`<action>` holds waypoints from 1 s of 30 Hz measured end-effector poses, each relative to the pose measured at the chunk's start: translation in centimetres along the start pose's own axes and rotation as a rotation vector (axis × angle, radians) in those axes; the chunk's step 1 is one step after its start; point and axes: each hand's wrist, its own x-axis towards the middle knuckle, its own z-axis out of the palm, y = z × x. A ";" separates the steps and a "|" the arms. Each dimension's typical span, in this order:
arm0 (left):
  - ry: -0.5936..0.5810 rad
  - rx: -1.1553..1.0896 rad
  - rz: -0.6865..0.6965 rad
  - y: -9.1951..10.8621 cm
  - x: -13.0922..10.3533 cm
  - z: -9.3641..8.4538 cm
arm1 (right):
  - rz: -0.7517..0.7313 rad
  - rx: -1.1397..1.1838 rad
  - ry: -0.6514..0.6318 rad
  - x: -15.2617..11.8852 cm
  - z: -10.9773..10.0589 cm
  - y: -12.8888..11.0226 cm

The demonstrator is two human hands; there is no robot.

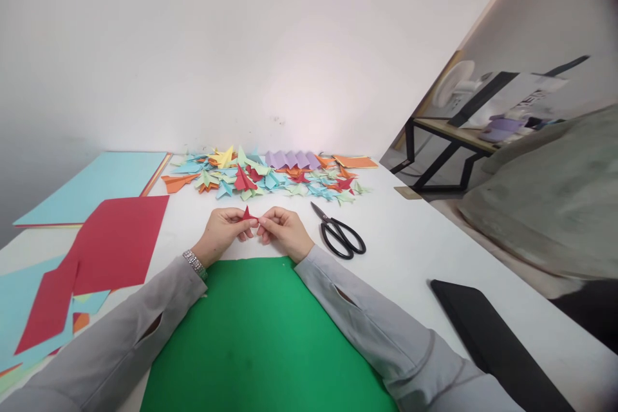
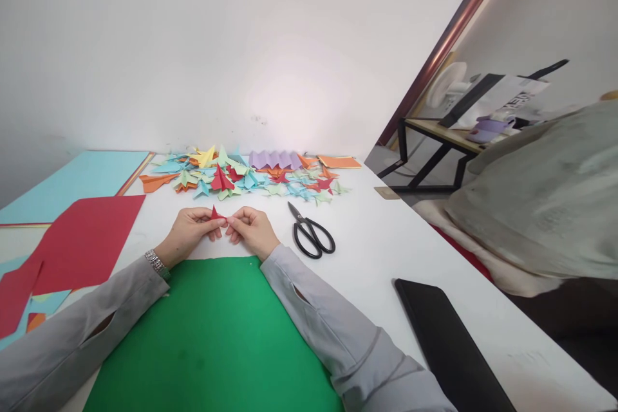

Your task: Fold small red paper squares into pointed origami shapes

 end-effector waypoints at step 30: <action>-0.060 0.022 -0.025 0.0 0.0 -0.1 | -0.006 -0.038 -0.013 -0.1 0.2 -0.1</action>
